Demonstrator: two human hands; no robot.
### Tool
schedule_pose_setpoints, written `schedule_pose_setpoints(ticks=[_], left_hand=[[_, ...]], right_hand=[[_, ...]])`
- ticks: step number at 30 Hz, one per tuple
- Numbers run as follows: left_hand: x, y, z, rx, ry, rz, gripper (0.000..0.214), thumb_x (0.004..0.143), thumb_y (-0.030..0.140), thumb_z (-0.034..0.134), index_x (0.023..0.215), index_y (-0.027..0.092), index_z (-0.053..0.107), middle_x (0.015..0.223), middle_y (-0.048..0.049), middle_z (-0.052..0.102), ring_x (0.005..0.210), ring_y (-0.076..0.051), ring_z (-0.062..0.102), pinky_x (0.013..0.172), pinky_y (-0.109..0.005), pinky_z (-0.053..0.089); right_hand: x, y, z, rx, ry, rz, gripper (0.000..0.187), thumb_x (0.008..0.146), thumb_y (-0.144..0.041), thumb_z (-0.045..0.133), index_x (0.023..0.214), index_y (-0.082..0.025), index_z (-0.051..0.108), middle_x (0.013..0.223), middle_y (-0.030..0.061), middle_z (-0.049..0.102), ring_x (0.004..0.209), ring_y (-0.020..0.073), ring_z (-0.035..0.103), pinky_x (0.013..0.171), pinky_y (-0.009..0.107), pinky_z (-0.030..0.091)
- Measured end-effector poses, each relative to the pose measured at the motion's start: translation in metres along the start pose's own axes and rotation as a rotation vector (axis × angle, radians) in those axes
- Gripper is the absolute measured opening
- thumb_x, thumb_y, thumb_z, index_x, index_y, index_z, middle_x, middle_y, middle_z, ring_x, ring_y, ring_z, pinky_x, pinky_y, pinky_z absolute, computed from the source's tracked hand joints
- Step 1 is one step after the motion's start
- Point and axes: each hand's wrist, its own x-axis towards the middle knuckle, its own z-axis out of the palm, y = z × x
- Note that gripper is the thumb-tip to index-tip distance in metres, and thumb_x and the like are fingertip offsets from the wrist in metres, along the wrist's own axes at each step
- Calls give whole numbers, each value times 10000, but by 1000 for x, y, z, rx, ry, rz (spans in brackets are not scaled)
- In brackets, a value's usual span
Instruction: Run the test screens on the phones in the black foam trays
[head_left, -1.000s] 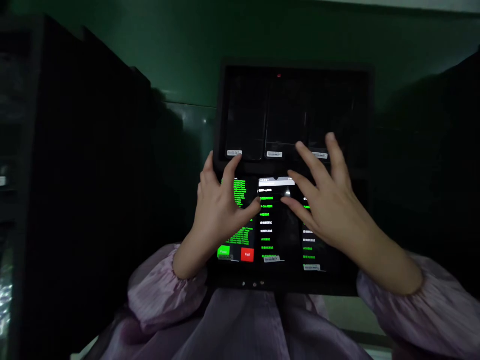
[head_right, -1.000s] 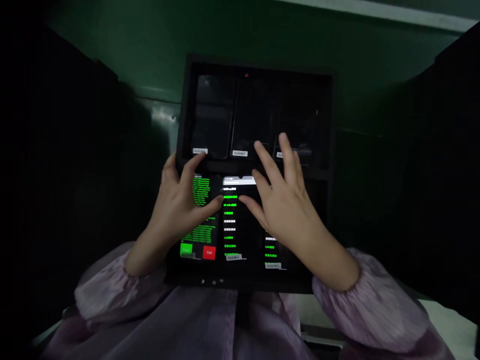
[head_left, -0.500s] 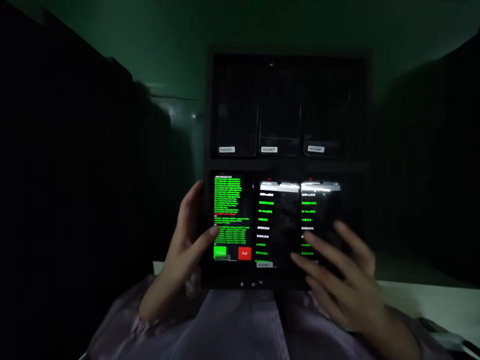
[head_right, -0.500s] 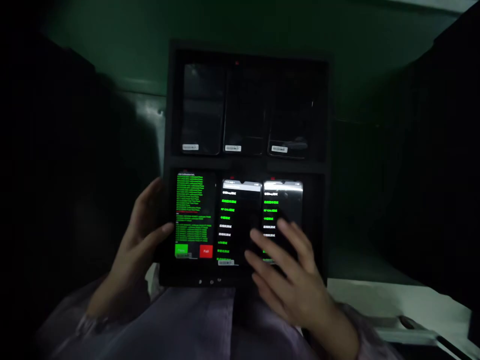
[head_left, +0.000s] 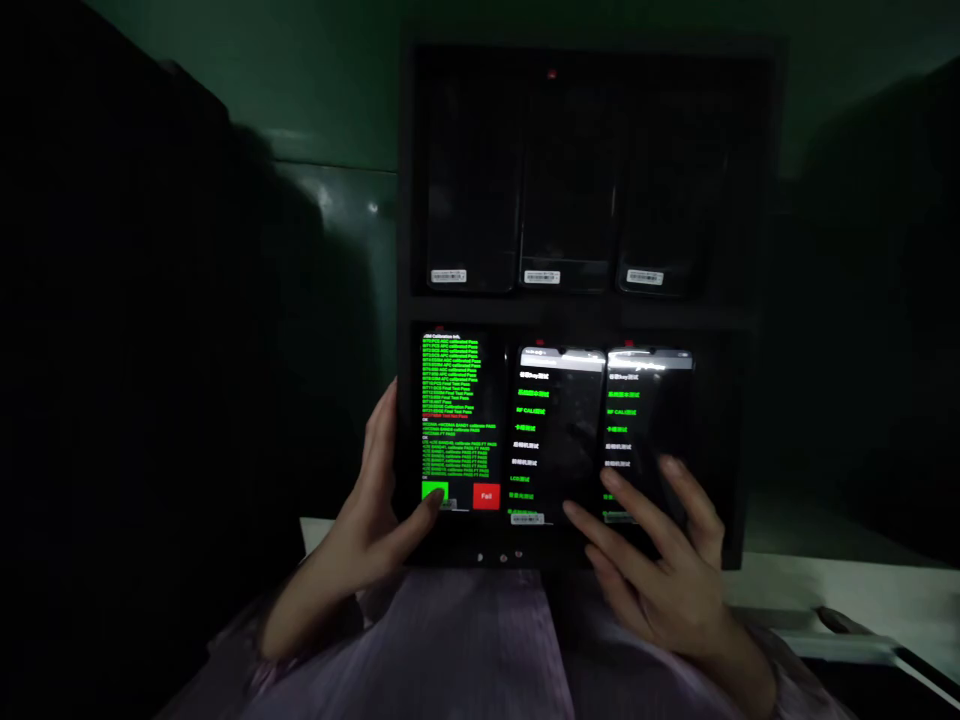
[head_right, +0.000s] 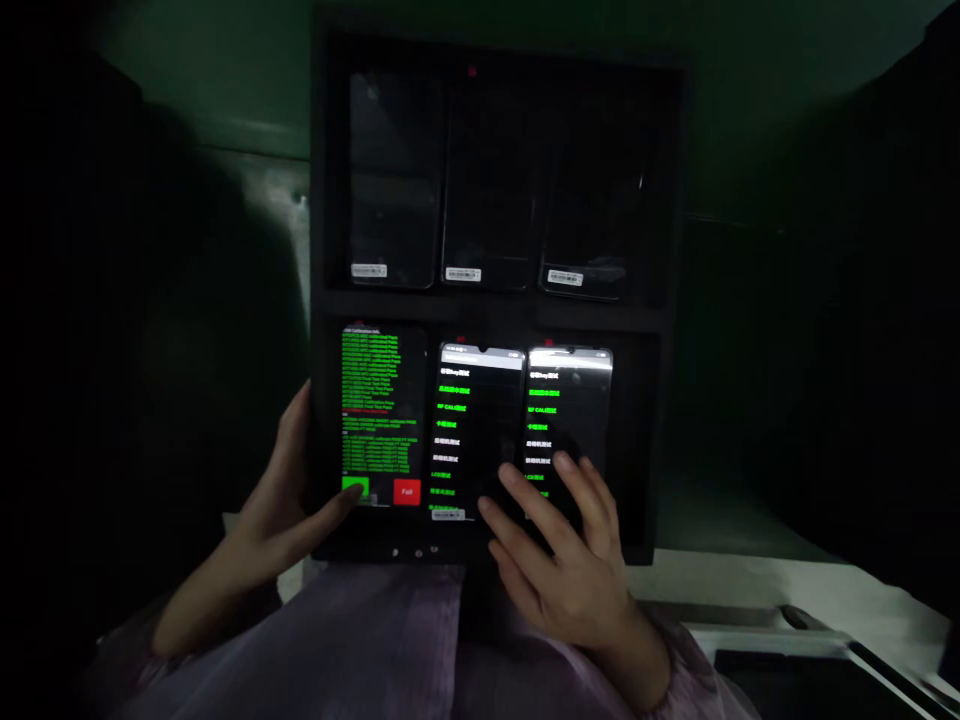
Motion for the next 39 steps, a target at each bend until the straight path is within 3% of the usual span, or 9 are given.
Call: schedule_pose_setpoints(ticks=[4,12,15,21,24,26,31,35,39], left_hand=[[0,4,-6,-102,-44,-63,936,930,387,755,1668,509,194,1813,20,158,1662,-375,139,1335,-629,203],[10,17,-1,-250,159,-178,745,878,408,774,1548,550,479,1688,173,423,1627,-367,290,1349,-525,339],[12,19,0,-278,153,-185,738,886,333,749,1542,544,488,1676,171,442,1620,-347,315,1349,-504,348],[16,17,-3,-247,128,-106,785,896,318,754,1592,487,433,1737,90,369,1634,-325,282,1360,-526,276],[19,11,-6,-178,61,-52,858,907,322,754,1642,464,335,1774,34,292,1646,-321,248,1360,-553,235],[21,8,-7,-148,27,-11,879,921,318,743,1659,457,286,1788,15,250,1656,-313,217,1360,-562,215],[21,5,-8,-141,16,-8,870,946,307,712,1671,445,252,1799,-3,212,1657,-307,216,1358,-560,214],[21,11,-8,-175,26,-16,893,895,303,757,1657,441,311,1793,20,238,1659,-314,206,1362,-539,217],[20,19,-4,-326,104,-110,797,864,273,670,1610,424,432,1753,69,339,1650,-287,234,1358,-485,265]], right_hand=[[5,-2,4,-57,-2,-39,287,957,-161,630,1182,-280,762,1268,6,769,1652,232,179,1325,440,324],[1,-6,3,-42,101,35,271,935,-143,613,1123,-274,758,1425,11,673,1598,312,315,1224,499,453],[-8,3,-2,-112,188,93,243,931,-126,612,1058,-278,754,1449,2,652,1557,325,381,1155,492,500],[-13,9,-4,-113,168,134,271,958,-142,635,1125,-316,758,1485,-25,634,1541,326,421,1140,502,510],[-12,10,-7,-8,196,228,461,987,-140,593,1319,-432,720,1514,-54,615,1525,368,443,1155,607,485],[-10,16,-9,48,221,307,456,1019,-207,569,1371,-468,697,1484,-43,638,1490,395,485,1142,653,490],[-1,40,-6,197,153,519,352,1001,-474,616,1315,-388,750,1443,40,662,1449,439,519,1094,676,533],[3,57,-1,295,230,668,393,999,-512,606,1337,-354,731,1462,62,651,1433,406,545,1114,632,529],[7,69,2,328,311,754,433,1023,-497,572,1403,-322,682,1494,86,637,1400,359,592,1138,582,524]])
